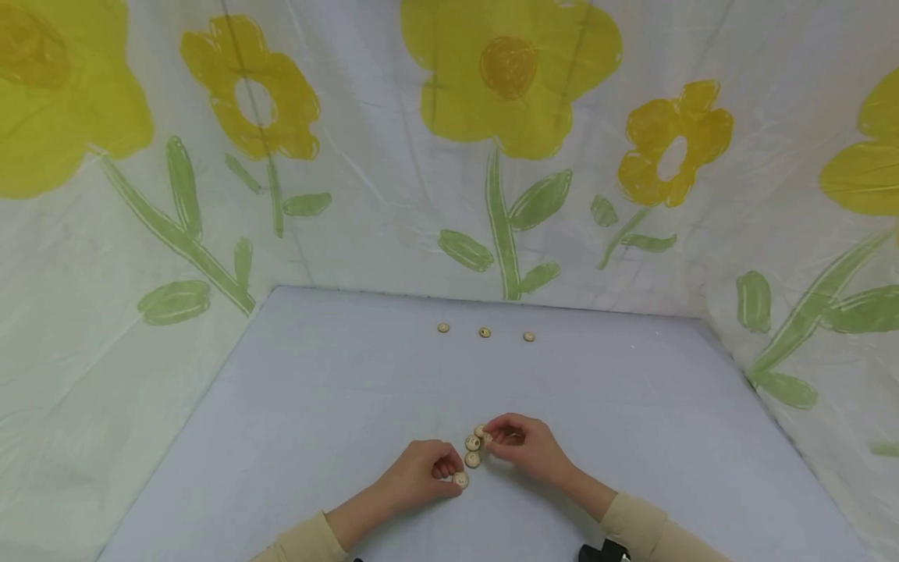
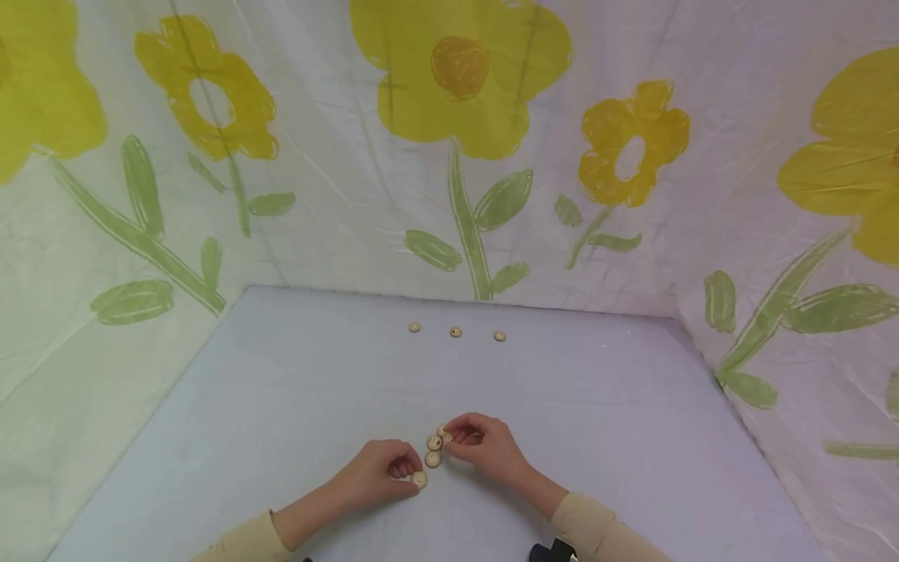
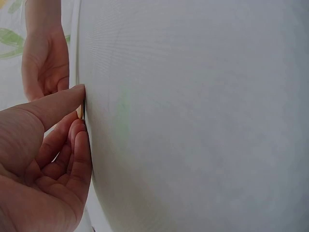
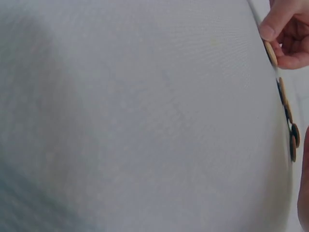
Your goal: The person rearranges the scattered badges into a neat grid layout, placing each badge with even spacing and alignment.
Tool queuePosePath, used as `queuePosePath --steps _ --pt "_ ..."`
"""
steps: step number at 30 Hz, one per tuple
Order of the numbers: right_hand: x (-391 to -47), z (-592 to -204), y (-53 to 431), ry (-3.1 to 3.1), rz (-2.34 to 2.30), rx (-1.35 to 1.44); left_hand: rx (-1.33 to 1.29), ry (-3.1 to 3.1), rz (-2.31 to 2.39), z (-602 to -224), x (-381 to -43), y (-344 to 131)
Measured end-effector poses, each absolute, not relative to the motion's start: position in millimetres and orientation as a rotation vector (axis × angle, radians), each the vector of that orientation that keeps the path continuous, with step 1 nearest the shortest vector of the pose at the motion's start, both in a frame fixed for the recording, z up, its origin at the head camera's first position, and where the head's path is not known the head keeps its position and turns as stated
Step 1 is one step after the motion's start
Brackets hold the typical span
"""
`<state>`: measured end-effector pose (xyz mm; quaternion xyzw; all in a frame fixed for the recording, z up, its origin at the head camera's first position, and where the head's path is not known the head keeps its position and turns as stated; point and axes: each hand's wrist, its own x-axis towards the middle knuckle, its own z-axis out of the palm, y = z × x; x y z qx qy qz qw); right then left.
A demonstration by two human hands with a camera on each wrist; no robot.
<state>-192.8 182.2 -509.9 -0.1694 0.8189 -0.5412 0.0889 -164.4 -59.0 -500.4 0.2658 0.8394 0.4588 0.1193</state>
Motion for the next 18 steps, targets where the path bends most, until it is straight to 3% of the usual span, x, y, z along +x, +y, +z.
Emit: queuePosePath --steps 18 --pt "-206.8 -515.7 188.1 2.376 -1.740 -0.551 0.815 2.455 1.369 -500.5 -164.5 -59.9"
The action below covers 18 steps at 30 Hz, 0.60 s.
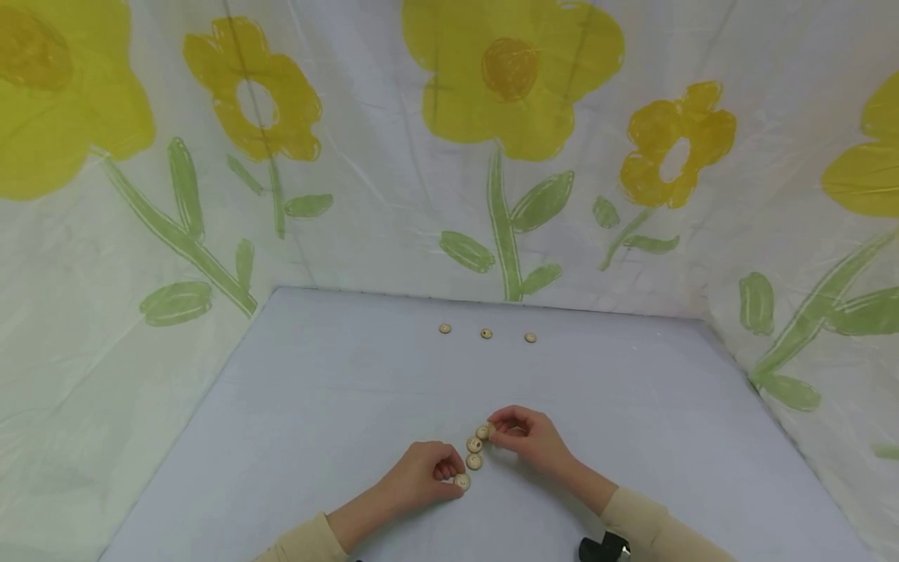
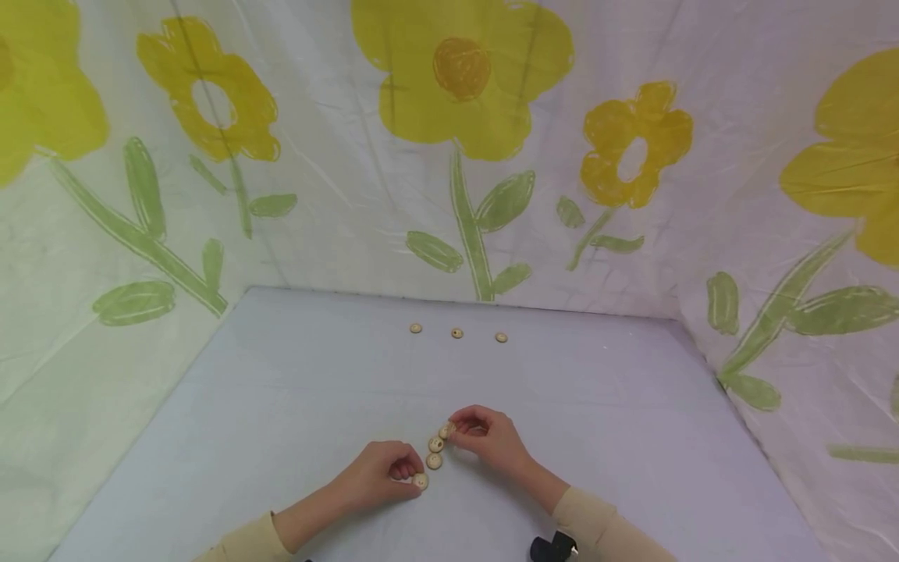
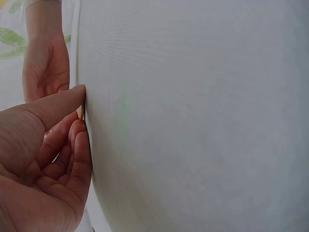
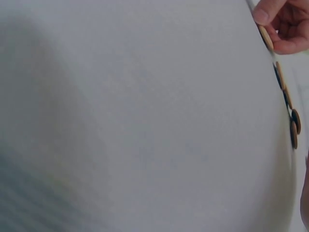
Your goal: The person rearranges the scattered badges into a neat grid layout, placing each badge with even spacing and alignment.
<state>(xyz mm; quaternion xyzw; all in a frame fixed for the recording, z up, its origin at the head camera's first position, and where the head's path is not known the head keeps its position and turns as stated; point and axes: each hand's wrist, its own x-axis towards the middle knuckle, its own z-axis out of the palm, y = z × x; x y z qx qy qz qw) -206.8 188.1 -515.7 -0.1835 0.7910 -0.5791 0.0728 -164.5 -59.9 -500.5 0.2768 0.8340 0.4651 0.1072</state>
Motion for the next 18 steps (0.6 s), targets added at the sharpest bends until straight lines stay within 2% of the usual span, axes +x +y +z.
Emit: queuePosePath --steps 8,18 --pt "-214.5 -507.8 187.5 2.403 -1.721 -0.499 0.791 2.455 1.355 -501.3 -164.3 -58.6" --pt "-217.3 -475.3 179.8 2.463 -1.657 -0.443 0.776 2.455 1.354 -501.3 -165.9 -57.3"
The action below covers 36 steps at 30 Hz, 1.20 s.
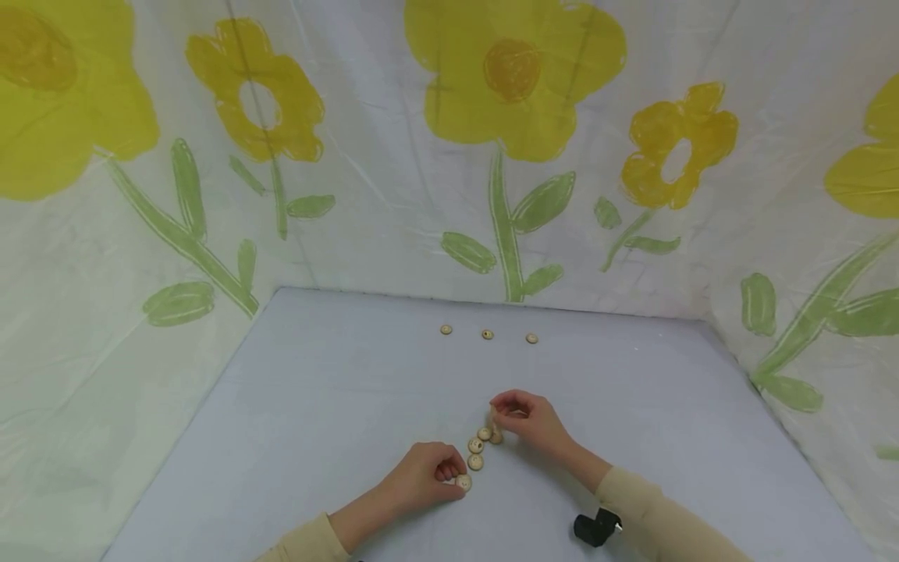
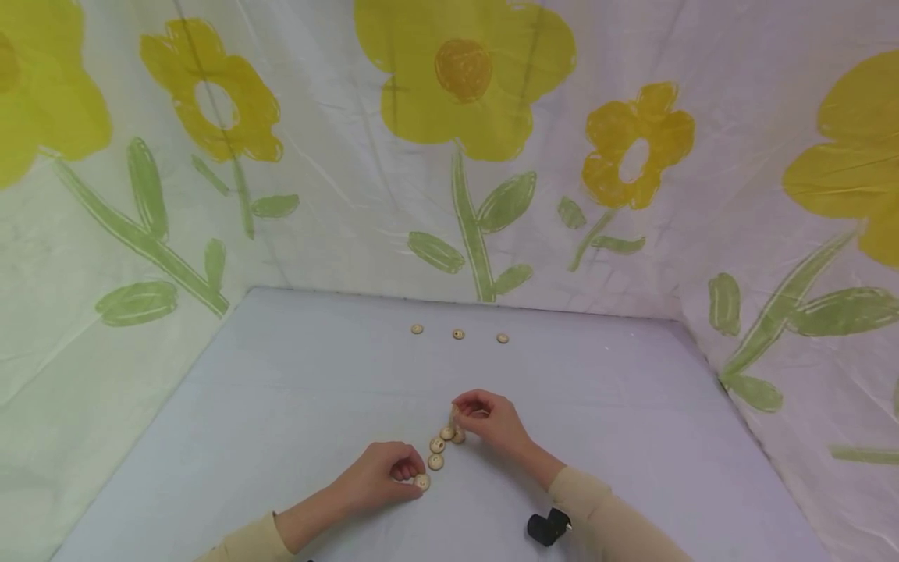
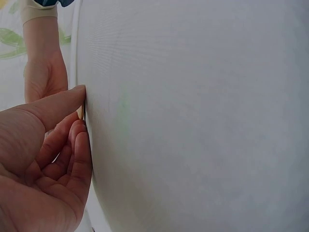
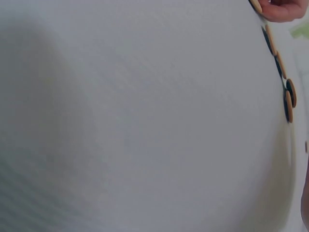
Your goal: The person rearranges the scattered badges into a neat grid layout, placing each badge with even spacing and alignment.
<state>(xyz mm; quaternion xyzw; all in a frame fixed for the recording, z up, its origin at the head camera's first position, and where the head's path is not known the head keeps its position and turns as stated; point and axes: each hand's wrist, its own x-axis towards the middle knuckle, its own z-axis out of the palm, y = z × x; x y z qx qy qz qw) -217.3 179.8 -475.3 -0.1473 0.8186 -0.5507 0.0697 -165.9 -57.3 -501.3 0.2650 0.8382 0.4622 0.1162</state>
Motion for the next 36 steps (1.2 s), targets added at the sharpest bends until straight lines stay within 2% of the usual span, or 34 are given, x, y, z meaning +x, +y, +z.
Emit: queuePosePath --steps 11,19,24,31,36 --pt "-247.3 -505.6 180.2 2.516 -1.652 -0.432 0.790 2.451 1.378 -500.8 -164.7 -57.3" --pt "-259.3 -502.6 175.2 2.529 -1.655 -0.446 0.796 2.455 1.379 -501.4 -164.4 -57.4" --pt "-255.2 -480.7 172.0 2.528 -1.638 -0.466 0.791 2.457 1.373 -503.4 -164.9 -57.4" --pt "-278.9 -506.8 179.2 2.561 -1.640 -0.387 0.775 2.445 1.375 -501.5 -164.6 -57.9" --pt "-285.2 -505.1 177.7 2.560 -1.636 -0.348 0.769 2.444 1.370 -500.6 -164.6 -58.3"
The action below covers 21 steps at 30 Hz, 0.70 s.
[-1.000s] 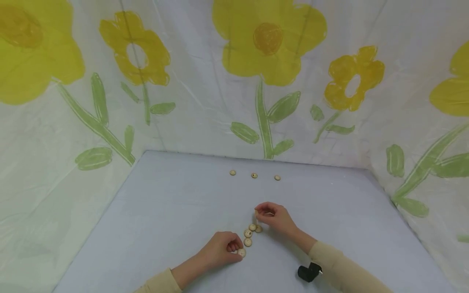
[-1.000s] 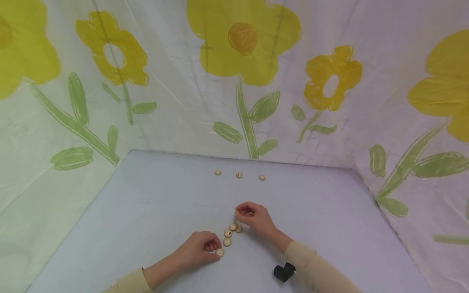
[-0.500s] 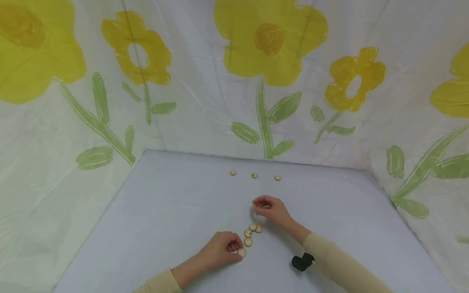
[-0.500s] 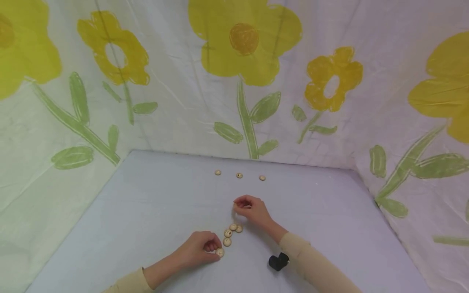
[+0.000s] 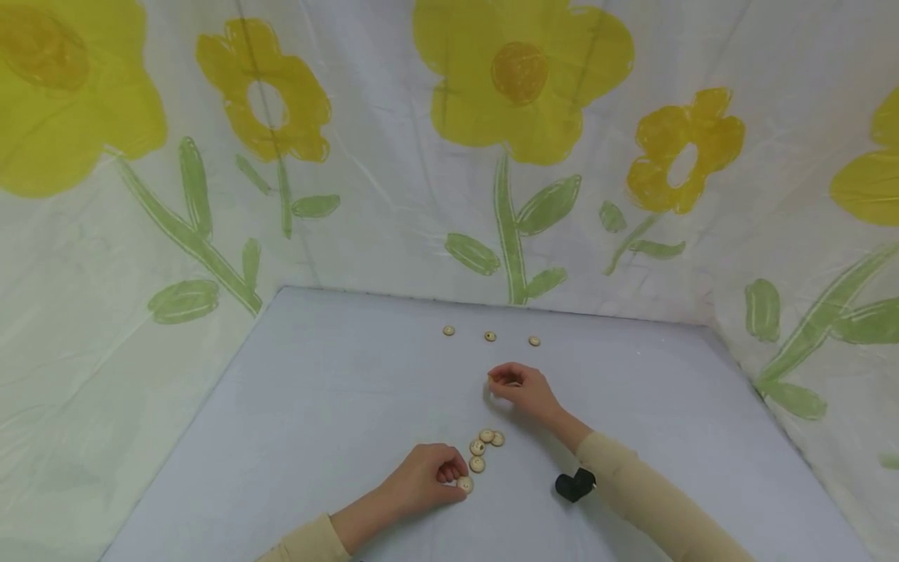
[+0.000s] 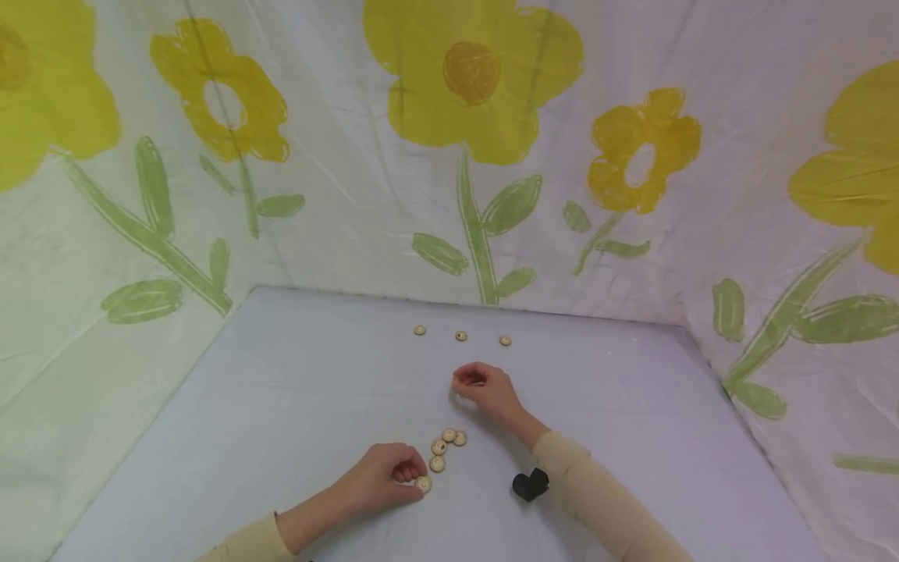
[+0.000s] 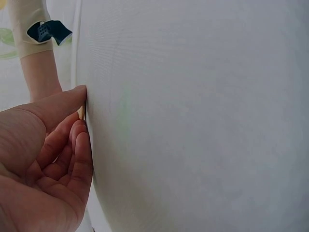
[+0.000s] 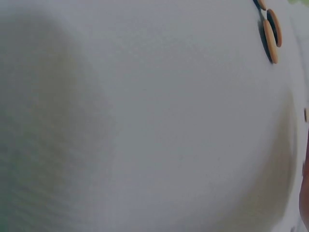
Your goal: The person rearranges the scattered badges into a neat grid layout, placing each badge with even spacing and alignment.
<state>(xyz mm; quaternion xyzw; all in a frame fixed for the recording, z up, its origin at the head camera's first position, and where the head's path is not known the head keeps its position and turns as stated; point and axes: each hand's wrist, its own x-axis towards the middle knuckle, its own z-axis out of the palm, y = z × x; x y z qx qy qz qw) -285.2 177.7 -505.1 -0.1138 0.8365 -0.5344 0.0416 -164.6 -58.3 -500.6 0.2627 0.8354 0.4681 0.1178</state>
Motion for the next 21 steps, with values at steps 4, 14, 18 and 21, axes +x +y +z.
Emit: queuePosePath --steps 4,14,18,21 --pt "-288.9 -504.8 176.0 2.563 -1.622 -0.316 0.768 2.434 1.374 -500.3 -164.3 -59.0" --pt "-300.0 -506.3 172.1 2.582 -1.633 -0.331 0.760 2.425 1.387 -499.5 -164.0 -58.7" --pt "-304.2 -507.3 171.1 2.601 -1.615 -0.351 0.756 2.426 1.388 -499.7 -163.7 -59.0" --pt "-306.9 -506.9 169.8 2.609 -1.597 -0.350 0.751 2.429 1.383 -499.8 -163.8 -58.6"
